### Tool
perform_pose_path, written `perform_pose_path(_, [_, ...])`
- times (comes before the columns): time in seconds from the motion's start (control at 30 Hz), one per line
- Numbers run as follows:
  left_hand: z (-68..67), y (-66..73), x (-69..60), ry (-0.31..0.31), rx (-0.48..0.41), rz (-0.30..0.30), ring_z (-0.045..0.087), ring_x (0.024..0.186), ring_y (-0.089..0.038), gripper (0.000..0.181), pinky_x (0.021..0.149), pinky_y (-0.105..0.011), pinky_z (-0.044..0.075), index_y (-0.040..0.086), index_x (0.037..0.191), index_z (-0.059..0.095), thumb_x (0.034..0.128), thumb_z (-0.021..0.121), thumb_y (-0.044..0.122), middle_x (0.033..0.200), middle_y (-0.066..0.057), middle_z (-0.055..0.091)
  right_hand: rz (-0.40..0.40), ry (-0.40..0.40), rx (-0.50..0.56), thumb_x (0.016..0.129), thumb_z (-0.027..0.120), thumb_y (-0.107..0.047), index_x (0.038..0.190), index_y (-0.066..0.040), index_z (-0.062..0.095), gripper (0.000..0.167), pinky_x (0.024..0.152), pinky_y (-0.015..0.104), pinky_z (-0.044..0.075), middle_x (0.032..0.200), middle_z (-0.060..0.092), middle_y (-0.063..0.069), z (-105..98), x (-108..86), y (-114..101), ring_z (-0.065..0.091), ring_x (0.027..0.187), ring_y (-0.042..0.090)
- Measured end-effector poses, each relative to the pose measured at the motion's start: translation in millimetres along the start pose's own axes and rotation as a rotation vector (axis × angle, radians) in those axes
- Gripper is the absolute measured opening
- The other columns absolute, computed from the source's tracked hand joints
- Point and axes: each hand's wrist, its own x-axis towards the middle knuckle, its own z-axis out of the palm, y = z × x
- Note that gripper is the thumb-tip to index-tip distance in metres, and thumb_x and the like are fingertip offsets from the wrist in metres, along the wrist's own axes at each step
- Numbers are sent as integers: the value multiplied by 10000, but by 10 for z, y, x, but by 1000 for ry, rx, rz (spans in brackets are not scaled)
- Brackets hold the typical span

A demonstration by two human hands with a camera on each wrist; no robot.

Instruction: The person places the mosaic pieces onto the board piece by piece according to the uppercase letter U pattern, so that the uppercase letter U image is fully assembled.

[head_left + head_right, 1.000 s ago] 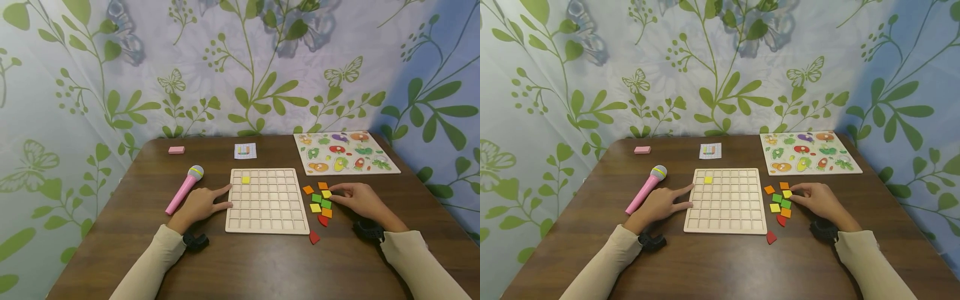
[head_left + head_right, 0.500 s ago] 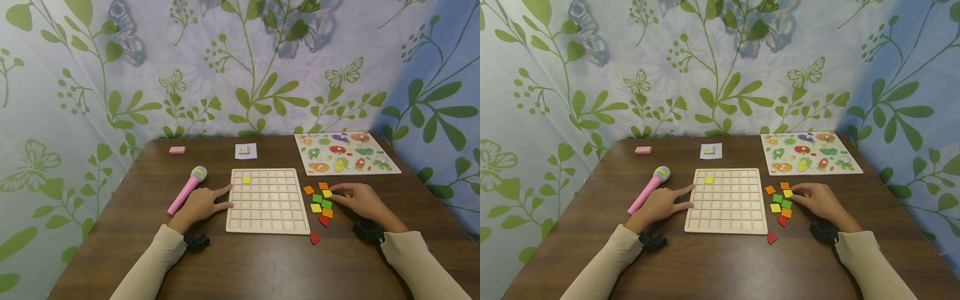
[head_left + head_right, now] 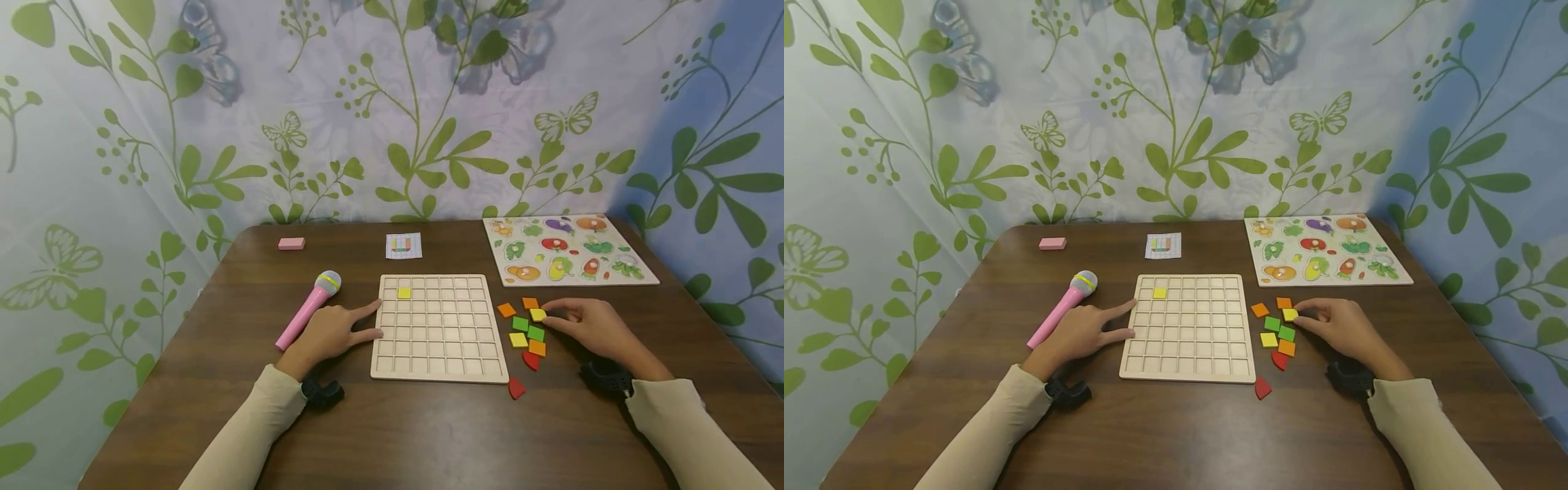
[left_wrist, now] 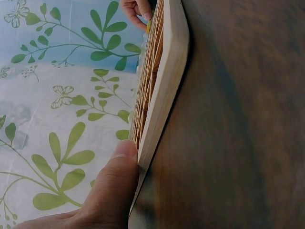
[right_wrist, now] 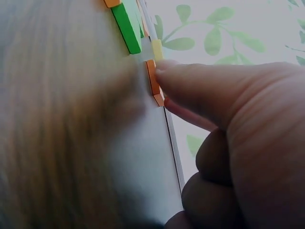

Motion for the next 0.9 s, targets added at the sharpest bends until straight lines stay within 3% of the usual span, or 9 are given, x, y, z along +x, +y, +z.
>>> perform_pose_path(0.17, [-1,-9,-3,4,-6,-3,378,481,-121,725,512,-311,391,314,1558,452,947,547,692,484,51,408,1,22,17,919,758,-449,1145,-121,759,398,508,305,283,582,400,-25,13,-4,-45,334,511,138])
perform_pose_path(0.47, [-14,-26,13,27,13,7,417,483,-133,719,512,-315,395,311,1550,468,946,549,692,493,51,404,-36,153,43,887,811,-383,1057,-130,768,308,473,311,265,573,364,-36,-70,29,-284,316,490,127])
perform_pose_path(0.7, [-22,-27,4,19,30,-11,437,497,-135,712,536,-324,408,317,1550,468,947,554,687,499,64,406,-90,137,68,870,828,-379,1044,-148,778,294,461,315,278,567,375,-31,-120,162,-582,333,483,148])
perform_pose_path(0.9, [29,-18,5,21,9,0,434,507,-129,713,536,-323,413,320,1552,464,950,537,695,509,65,410,-105,149,56,899,800,-384,1100,-127,775,327,438,311,257,552,382,-24,-130,293,-708,309,457,152])
